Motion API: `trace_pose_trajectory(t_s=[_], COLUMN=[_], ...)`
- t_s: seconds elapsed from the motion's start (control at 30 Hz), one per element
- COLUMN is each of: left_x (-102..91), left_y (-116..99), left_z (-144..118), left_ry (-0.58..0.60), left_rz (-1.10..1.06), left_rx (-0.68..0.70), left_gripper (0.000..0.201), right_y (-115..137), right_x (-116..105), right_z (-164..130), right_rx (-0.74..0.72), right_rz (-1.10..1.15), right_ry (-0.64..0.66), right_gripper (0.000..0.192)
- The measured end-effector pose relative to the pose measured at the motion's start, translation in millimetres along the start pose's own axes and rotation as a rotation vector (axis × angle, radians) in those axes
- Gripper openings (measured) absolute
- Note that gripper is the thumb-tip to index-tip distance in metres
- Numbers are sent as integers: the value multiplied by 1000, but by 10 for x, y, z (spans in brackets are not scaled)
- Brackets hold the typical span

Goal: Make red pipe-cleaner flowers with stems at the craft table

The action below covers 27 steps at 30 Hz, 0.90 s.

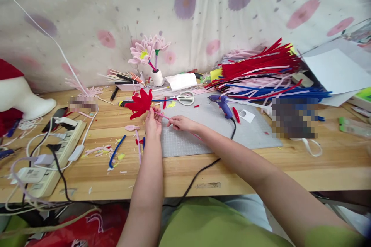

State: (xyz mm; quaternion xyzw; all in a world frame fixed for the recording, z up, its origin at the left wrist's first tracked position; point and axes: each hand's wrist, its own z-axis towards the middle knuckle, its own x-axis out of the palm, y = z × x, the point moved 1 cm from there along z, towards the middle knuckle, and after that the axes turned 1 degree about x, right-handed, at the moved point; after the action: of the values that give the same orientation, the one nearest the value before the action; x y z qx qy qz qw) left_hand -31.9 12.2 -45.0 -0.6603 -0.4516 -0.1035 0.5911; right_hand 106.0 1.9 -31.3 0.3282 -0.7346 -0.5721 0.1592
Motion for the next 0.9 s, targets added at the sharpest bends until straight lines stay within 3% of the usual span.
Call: trace_pose_trajectory(t_s=[0.17, 0.33, 0.43, 0.6, 0.7, 0.8, 0.87, 0.9], left_x=[5, -2, -19, -27, -29, -42, -52, -57], left_y=[6, 39, 50, 45, 31, 26, 31, 36], left_z=[29, 50, 52, 36, 25, 27, 36, 41], left_ry=[-46, -33, -30, -41, -79, -88, -78, -74], left_rz=[12, 28, 26, 39, 32, 37, 45, 49], left_rx=[20, 31, 46, 74, 109, 139, 152, 155], left_gripper=[16, 16, 16, 15, 17, 16, 14, 14], right_y=[-29, -199, -278, -461, -658, -854, -959, -1000], right_x=[-228, -825, -1256, -1961, -2308, -2510, -2559, -2569], right_z=[-299, -988, -1548, -2398, -2755, -2992, -3097, -3141], right_rx=[-34, -61, 8, 153, 273, 348, 398, 414], right_rz=[-92, -136, -125, -226, -342, -454, -510, -556], right_ry=[3, -27, -169, -601, -782, -738, -649, -664], right_gripper=[27, 37, 45, 47, 44, 47, 50, 50])
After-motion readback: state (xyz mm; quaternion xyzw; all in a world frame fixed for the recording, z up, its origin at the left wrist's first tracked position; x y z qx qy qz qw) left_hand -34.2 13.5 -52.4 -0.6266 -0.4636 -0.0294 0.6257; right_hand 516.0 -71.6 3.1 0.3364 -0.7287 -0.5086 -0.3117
